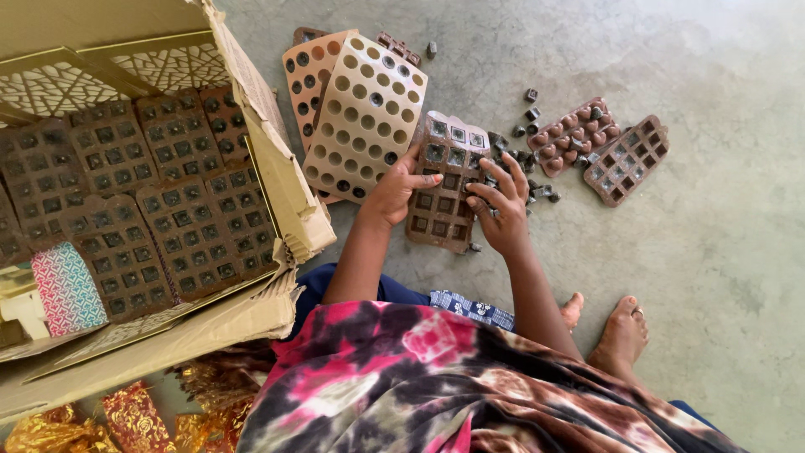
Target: The person sits on the floor and places small, dark, square-shaped objects into the cavities of brown plastic molds. They pick up the objects from a pile on the floor and insert them one by one into the mold slots. The person handles multiple molds, filling them with the small objects and occasionally placing filled molds into a cardboard box.
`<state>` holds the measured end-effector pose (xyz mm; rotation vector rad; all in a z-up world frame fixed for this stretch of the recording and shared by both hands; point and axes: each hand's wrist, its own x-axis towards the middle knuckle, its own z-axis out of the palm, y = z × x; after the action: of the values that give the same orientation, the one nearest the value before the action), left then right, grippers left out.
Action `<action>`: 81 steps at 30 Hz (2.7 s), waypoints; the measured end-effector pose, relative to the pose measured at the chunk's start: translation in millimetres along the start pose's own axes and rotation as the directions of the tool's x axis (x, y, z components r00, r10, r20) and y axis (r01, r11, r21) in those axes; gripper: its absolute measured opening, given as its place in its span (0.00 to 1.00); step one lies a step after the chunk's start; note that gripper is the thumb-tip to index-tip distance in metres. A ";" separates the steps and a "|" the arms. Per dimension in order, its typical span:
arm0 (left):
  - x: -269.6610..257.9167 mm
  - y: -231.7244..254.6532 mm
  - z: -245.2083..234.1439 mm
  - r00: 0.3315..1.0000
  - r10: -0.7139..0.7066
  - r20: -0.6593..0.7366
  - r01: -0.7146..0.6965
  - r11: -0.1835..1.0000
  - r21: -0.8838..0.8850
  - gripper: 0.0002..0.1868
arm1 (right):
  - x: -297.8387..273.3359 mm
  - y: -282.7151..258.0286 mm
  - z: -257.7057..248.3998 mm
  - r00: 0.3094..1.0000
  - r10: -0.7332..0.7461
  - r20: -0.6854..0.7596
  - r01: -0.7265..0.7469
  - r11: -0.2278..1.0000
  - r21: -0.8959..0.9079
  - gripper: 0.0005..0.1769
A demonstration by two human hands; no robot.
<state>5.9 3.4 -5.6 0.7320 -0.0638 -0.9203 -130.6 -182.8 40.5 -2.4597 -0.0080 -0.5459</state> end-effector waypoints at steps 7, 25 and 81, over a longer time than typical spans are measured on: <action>0.3 -2.4 -5.9 0.999 0.043 0.001 -0.043 0.999 0.024 0.39 | -9.1 -5.9 -9.7 0.986 -0.003 0.165 0.035 0.981 -0.189 0.20; 0.7 -0.4 -0.5 0.997 0.070 -0.032 -0.067 0.995 0.074 0.38 | -84.9 35.8 59.1 0.828 0.465 0.314 -0.266 0.818 -0.510 0.19; 5.1 1.4 3.7 0.972 0.167 -0.163 -0.154 0.984 0.090 0.44 | -83.6 20.4 40.8 0.699 0.407 0.588 -0.115 0.876 -0.469 0.24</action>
<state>8.7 -1.9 -3.2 0.8623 -0.0072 -0.7011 -188.8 -166.0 -33.0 -2.8485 0.1870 0.5648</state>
